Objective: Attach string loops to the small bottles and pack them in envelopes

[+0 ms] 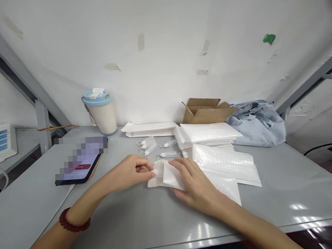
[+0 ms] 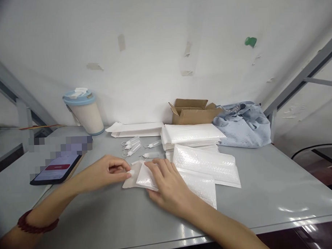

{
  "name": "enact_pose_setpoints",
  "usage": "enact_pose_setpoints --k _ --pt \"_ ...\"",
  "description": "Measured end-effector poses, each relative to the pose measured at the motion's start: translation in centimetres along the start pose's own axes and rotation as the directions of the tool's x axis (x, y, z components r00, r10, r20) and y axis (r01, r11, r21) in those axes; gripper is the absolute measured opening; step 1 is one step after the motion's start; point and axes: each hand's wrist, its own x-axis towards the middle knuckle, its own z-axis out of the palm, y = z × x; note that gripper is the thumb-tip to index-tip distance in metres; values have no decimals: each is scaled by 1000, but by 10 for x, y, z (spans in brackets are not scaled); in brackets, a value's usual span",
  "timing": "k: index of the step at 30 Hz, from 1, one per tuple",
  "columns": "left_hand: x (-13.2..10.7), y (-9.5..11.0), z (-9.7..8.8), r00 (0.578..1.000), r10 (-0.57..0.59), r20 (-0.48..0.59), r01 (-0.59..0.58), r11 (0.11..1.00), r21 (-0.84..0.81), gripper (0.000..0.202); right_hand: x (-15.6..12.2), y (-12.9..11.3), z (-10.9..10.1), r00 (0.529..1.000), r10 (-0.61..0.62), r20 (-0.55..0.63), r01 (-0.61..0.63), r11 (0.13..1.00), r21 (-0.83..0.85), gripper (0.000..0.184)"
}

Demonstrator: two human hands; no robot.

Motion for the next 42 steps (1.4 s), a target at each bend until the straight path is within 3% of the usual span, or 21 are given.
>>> enact_pose_setpoints --k 4,6,9,11,14,17,20,24,28,31,33,36,42 --pt "1 1 9 998 53 -32 -58 987 -152 37 0 3 4 998 33 -62 -34 999 -8 59" --pt "3 -1 10 993 50 -107 -70 979 -192 37 0 7 3 990 62 -123 -63 998 -2 58" --pt "8 -10 12 929 40 -368 -47 999 -10 31 0 13 0 968 124 -216 -125 992 6 56" --pt "14 -19 16 881 157 -445 -63 974 219 30 0 16 -2 951 158 -265 -162 987 6 54" --pt "22 -30 27 884 350 -310 -193 877 439 33 0 17 -3 932 196 -304 -201 979 14 52" --pt "28 -35 38 898 401 -180 -233 782 578 38 0 18 -2 927 219 -304 -222 975 24 51" --pt "31 -35 41 895 430 -121 -268 733 625 38 1 18 -2 929 211 -303 -217 976 16 51" --pt "29 -31 32 880 440 -180 -302 809 504 25 2 18 -3 941 175 -288 -184 983 -3 52" --pt "21 -21 10 914 213 -346 -129 960 249 17 1 18 0 948 149 -283 -163 986 -25 53" --pt "12 -10 -7 866 39 -499 -38 999 12 19 1 18 1 953 140 -268 -154 987 -35 54" --pt "6 -4 -14 842 -21 -538 -25 997 -79 20 1 18 1 960 136 -245 -148 988 -33 55" --pt "1 0 -17 854 -34 -519 -49 988 -147 21 1 17 0 968 132 -211 -139 990 -20 55" --pt "8 -3 2 943 -6 -333 -61 980 -189 19 -1 13 3 978 95 -187 -100 995 -16 56"
